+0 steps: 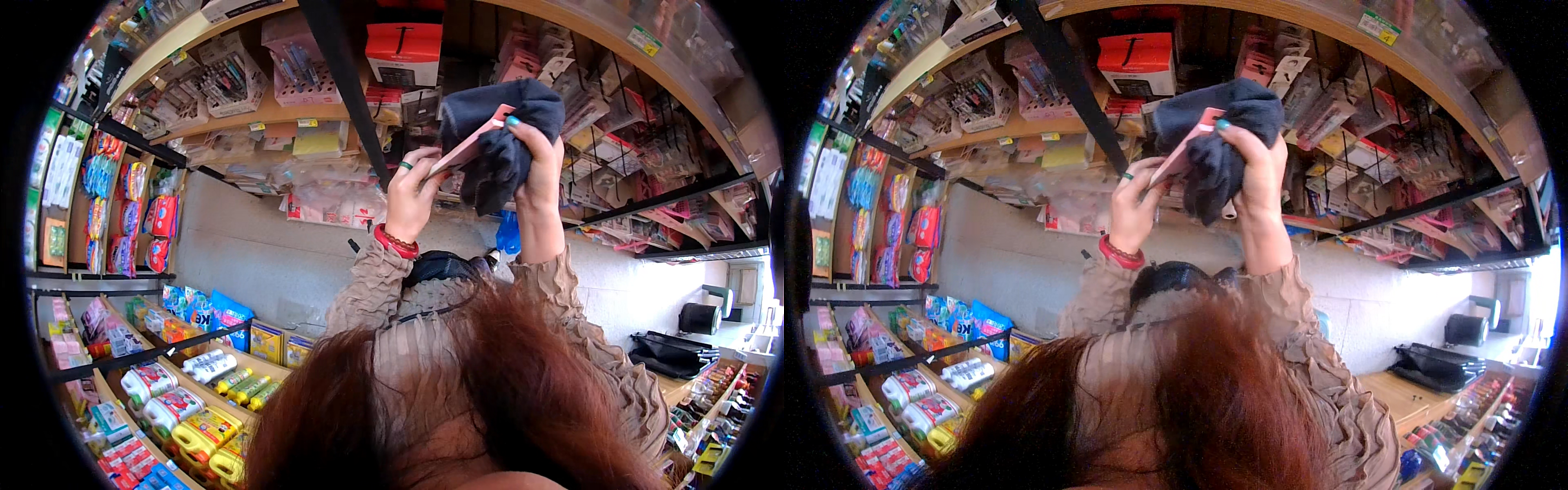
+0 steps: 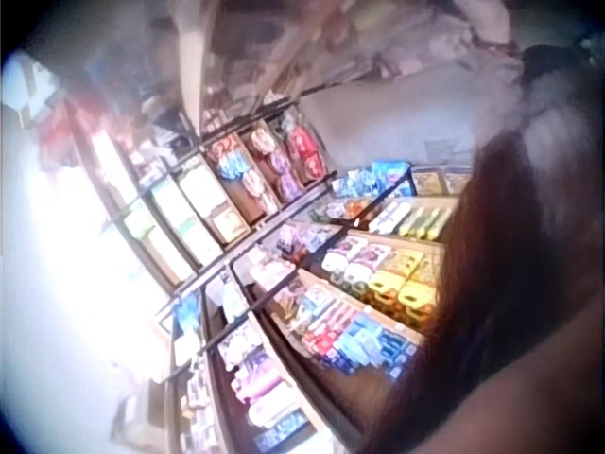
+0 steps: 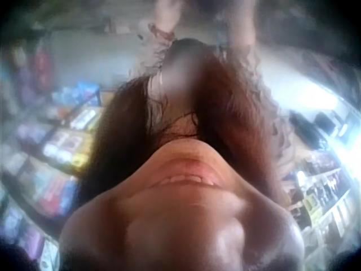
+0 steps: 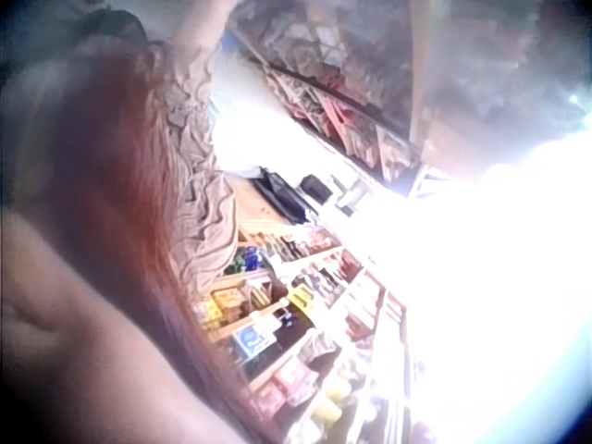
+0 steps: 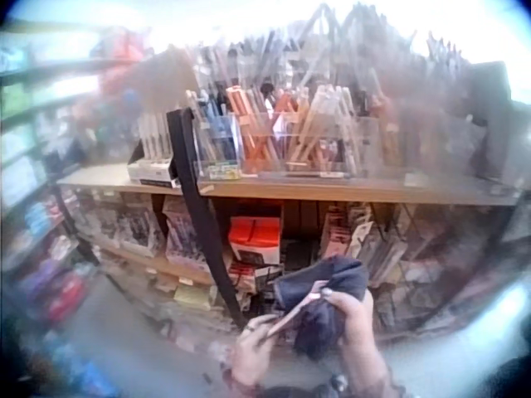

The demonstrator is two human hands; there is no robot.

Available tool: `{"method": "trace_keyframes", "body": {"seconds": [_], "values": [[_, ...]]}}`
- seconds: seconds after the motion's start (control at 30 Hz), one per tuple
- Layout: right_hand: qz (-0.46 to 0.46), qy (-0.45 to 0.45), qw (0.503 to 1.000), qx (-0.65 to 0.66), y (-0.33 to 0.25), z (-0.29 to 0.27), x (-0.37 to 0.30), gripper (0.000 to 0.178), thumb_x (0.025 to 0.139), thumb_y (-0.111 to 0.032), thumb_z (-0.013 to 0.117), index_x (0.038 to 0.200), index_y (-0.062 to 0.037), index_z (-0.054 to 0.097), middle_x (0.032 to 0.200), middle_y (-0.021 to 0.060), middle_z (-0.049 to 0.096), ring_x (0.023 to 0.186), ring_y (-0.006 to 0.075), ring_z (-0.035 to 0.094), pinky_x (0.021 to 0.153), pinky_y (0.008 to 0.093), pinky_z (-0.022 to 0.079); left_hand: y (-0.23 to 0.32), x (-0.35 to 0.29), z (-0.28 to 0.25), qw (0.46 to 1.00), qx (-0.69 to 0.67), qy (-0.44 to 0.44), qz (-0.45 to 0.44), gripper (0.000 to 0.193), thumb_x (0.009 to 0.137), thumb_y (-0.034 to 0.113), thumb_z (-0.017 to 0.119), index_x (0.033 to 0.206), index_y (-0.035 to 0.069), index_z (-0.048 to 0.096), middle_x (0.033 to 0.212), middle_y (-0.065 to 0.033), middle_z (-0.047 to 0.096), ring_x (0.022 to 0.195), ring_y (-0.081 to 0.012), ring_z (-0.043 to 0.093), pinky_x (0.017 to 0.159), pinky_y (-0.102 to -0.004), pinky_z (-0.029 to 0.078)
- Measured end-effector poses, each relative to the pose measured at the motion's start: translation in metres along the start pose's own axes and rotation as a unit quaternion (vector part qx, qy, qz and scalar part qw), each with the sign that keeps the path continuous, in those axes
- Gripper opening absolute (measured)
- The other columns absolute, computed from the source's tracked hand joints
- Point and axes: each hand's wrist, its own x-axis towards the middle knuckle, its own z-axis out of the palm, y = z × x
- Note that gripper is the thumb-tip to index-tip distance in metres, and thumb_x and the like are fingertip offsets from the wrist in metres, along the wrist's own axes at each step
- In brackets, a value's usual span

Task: The person wipes the packaging of various small retail items on a store shelf using a dark cloth. They pick up items such as pink and white boxes, wipe them, and place them back on the shelf. The person also wipes a blue plastic stool on the floor.

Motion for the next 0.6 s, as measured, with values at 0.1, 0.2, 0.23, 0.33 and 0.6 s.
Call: {"method": "trace_keyframes", "body": {"seconds": [0.1,0.2,0.23,0.33,0.6], "values": [[0.076,0.034,0.992,0.090,0.008,-0.023,0.010,0.018,0.073,-0.003,0.058,0.091,0.0030,0.057,0.080,0.0074,0.061,0.068,0.0179,0.061,0.065,0.0275,0.051,-0.001,0.003,0.003,1.000,0.001,-0.030,-0.002,0.016,0.076,-0.003,0.059,0.093,-0.002,0.060,0.100,-0.0126,0.058,0.087,-0.0254,0.059,0.075,-0.0305,0.046],[0.129,0.050,0.966,0.220,0.005,-0.032,0.012,0.012,0.074,-0.004,0.058,0.084,0.0002,0.056,0.078,0.0063,0.060,0.066,0.0178,0.060,0.064,0.0283,0.052,-0.006,-0.002,0.008,0.996,-0.065,-0.033,-0.048,0.015,0.078,0.000,0.060,0.093,-0.002,0.059,0.090,-0.0120,0.059,0.082,-0.0217,0.058,0.072,-0.0293,0.045],[0.104,0.059,0.975,0.187,0.009,-0.042,0.016,0.012,0.075,-0.004,0.057,0.086,0.0006,0.057,0.077,0.0067,0.061,0.068,0.0179,0.061,0.066,0.0284,0.052,-0.006,-0.004,0.009,0.992,-0.067,-0.049,-0.090,0.014,0.079,0.001,0.059,0.093,-0.002,0.059,0.087,-0.0119,0.059,0.080,-0.0207,0.058,0.070,-0.0290,0.045],[-0.064,0.074,0.994,0.042,0.009,-0.037,0.009,0.018,0.075,0.000,0.057,0.093,0.0009,0.056,0.085,0.0079,0.060,0.077,0.0187,0.061,0.072,0.0286,0.051,-0.006,-0.003,0.005,0.977,-0.062,-0.075,-0.191,0.013,0.081,0.004,0.059,0.092,-0.002,0.059,0.079,-0.0118,0.058,0.073,-0.0178,0.056,0.067,-0.0283,0.044],[-0.343,0.135,0.899,-0.235,0.019,-0.026,-0.005,0.034,0.074,-0.001,0.068,0.106,0.0010,0.058,0.101,0.0072,0.061,0.088,0.0171,0.057,0.082,0.0319,0.047,-0.013,-0.009,0.020,0.986,-0.103,0.023,-0.127,0.019,0.085,0.019,0.057,0.093,0.002,0.059,0.081,-0.0171,0.059,0.075,-0.0279,0.058,0.070,-0.0358,0.046]]}}
